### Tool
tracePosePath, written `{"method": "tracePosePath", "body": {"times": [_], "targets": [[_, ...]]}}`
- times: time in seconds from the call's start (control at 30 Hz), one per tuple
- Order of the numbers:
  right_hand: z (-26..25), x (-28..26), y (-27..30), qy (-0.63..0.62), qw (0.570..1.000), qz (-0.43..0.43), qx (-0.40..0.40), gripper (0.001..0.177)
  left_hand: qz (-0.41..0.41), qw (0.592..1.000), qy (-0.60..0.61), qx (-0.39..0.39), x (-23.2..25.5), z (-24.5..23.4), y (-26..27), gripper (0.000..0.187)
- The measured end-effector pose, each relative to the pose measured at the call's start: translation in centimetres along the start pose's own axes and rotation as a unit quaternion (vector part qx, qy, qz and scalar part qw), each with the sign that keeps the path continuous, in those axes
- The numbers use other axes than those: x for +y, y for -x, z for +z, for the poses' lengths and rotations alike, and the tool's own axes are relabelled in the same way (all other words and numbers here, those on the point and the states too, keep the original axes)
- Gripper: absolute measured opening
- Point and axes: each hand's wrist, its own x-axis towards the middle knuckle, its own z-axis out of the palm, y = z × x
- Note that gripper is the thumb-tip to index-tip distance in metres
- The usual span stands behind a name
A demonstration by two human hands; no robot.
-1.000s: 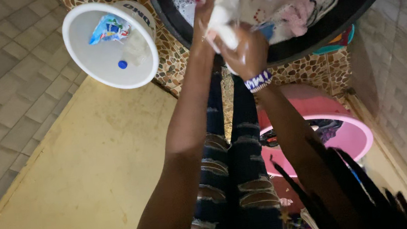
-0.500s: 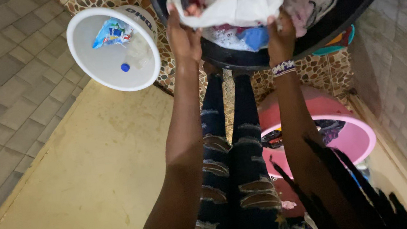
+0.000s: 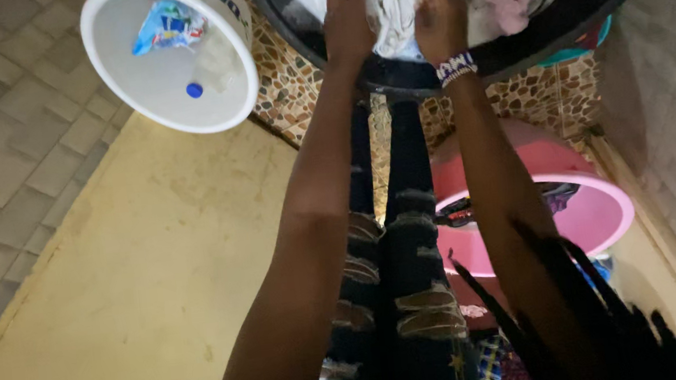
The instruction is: The person washes clothes by hand in a basin, scrubbing them and rinsing them in water.
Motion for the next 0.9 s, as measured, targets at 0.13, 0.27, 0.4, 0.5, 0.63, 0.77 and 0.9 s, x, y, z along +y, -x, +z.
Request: {"method": "tracePosePath", "body": {"times": [0.13,0.27,0.4,0.5,0.63,0.77,0.9], "targets": [[1.4,-4.6,-0.8,0.339,0.926,-0.169,-0.011,0.037,0.022,0.993,0.083,0.086,0.0,-1.4,1.5,0.044],[-1.2,-5.2,-1.7,0.503,0.839,-0.188,-0.087,0.012,-0.085,0.982,0.156,0.058,3.4,-7.2,6.0,0.019],[-8.3,-7.7,-1.2,0.365,0.912,-0.187,-0.023,0.008,-0.119,0.95,0.254,0.133,6.4,-14.2,8.2,0.019],[-13.5,-11.5,2.1,0.294,0.929,-0.224,0.027,0.017,-0.113,0.938,0.288,0.158,6.4,-17.5,7.6,0.022],[-18.5,-12.9,5.7,0.118,0.991,0.047,-0.038,0.021,-0.151,0.935,0.32,0.036,5.8,-19.9,6.9,0.024],[-19.5,-13.1,5.1,0.399,0.891,0.076,-0.202,0.024,-0.07,0.936,0.342,-0.053,6.6,-18.5,6.9,0.02],[-11.6,-11.8,3.7,0.184,0.957,-0.145,-0.171,0.088,0.165,0.941,0.293,-0.044,8.2,-15.4,7.6,0.017]]}}
